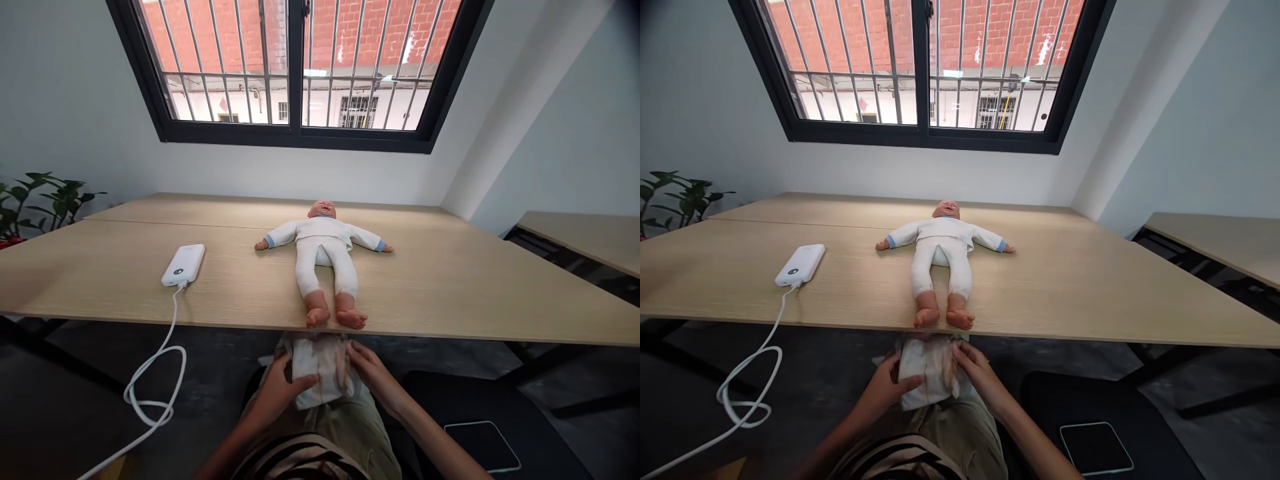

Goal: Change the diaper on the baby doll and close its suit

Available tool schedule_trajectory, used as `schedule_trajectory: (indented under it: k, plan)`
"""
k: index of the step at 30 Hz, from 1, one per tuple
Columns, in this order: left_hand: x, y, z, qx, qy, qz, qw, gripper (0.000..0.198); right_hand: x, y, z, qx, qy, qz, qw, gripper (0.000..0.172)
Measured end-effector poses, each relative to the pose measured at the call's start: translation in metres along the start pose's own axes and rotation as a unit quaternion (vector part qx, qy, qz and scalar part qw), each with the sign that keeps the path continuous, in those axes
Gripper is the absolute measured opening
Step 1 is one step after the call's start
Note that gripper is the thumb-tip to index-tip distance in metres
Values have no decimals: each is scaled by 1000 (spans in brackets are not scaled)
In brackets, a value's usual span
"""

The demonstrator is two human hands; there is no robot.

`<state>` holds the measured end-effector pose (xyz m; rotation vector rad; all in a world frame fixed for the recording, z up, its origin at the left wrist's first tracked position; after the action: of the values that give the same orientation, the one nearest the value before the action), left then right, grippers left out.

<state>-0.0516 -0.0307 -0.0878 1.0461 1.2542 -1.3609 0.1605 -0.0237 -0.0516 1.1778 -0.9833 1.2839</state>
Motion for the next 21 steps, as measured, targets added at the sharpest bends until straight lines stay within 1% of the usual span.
schedule_trajectory:
  k: [1,3,4,6,8,10,12,14,15,17,19,20,21]
  plan:
    - [-3,-1,5,31,-22,59,998,76,7,-1,8,17,-7,-7,1000,49]
    - [-9,-6,18,96,-56,139,984,87,21,-6,26,77,-40,24,996,45]
    - [-12,-10,24,124,-64,155,978,92,28,-8,35,113,-62,51,990,46]
    - [-17,-17,37,189,-62,152,968,97,43,-10,53,168,-103,99,975,50]
    - [-22,-23,47,259,-49,111,958,87,57,-9,68,190,-136,122,965,52]
    - [-27,-27,53,307,-26,54,950,70,68,-6,79,192,-157,108,963,54]
    - [-33,-30,56,318,13,-5,948,66,74,-1,87,203,-160,66,964,57]
    - [-41,-34,59,305,73,-47,948,72,76,3,92,224,-151,27,962,60]
    - [-46,-36,60,294,101,-48,949,73,75,5,94,234,-142,21,962,60]
    - [-56,-40,62,266,135,-8,954,62,69,6,96,239,-109,24,965,58]
    - [-66,-44,64,239,130,45,961,48,61,7,93,222,-51,31,973,52]
    - [-69,-45,65,231,114,59,965,46,57,7,91,210,-23,34,977,48]
    - [-73,-45,66,228,93,63,967,48,54,8,87,197,-3,39,980,44]
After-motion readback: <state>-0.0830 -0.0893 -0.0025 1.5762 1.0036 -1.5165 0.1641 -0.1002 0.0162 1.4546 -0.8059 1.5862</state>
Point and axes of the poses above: each hand's wrist, its own z-axis away from the middle knuckle, its own y-axis out of the palm, x = y × z, the point moved 2 cm from there along -z, towards the middle knuckle, and after that the axes turned 12 degrees about -x, right-handed, at the moved point
